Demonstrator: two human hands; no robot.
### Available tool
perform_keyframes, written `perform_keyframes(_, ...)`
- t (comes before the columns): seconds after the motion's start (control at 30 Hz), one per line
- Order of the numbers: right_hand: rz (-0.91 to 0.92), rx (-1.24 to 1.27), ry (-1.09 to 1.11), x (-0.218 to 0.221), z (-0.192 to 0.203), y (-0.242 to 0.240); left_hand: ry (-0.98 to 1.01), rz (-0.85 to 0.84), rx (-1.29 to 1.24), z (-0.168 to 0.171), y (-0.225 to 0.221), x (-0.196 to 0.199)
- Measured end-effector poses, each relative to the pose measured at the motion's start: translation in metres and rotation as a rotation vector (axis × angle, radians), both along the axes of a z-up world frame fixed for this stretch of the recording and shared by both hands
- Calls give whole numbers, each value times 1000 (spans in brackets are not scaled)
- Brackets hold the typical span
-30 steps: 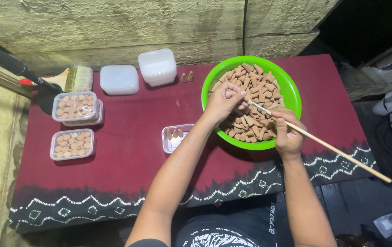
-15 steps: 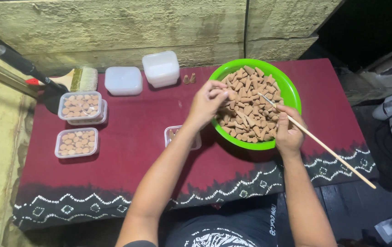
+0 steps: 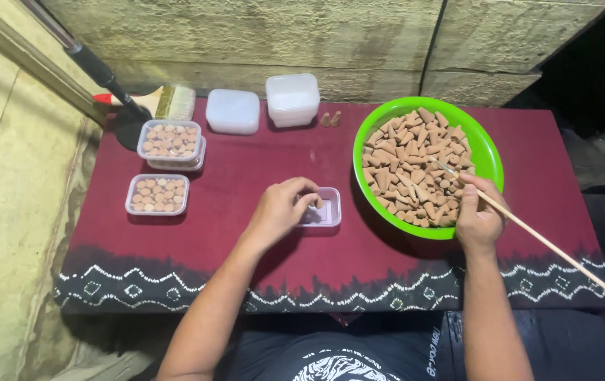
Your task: Sorting and packing small cylindrical objects from a bowl into plastic containers
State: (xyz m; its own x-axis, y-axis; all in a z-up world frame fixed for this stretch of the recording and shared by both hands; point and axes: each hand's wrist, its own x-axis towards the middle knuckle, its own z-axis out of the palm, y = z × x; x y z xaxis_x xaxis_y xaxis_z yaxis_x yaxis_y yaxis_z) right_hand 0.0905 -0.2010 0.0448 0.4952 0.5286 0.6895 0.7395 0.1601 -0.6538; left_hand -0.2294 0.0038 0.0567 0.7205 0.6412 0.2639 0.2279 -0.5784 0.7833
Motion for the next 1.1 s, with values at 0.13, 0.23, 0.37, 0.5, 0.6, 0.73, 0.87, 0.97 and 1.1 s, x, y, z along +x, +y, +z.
perform_keyframes(0.13, -12, -3, -6, -3, 0, 1, 116, -27, 154, -17, 3, 6)
perform_keyframes(0.23, -30, -15, -22, -4, 0, 1, 162, -43, 275, -31, 6, 13)
perform_keyframes(0.37, -47, -37, -49, -8, 7, 1, 226, -18, 393, -39, 5, 19)
perform_keyframes(0.5, -48, -44, -70, -10, 8, 1, 256, 7, 423, -35, 4, 22)
perform_keyframes(0.6, -51, -51, -71, -10, 11, -1, 241, 9, 457, -44, 7, 24)
perform_keyframes(0.73, -34, -37, -45, -10, 12, -1, 227, 9, 476, -43, 6, 27)
perform_keyframes(0.87, -33, -48, -72, -11, 14, 0, 216, 28, 584, -45, 5, 29)
perform_keyframes(0.97, -33, -54, -69, -13, 18, 0, 227, 39, 637, -48, 5, 31)
perform_keyframes(1.1, -51, -72, -85, -12, 16, 0, 239, 32, 647, -53, 7, 33)
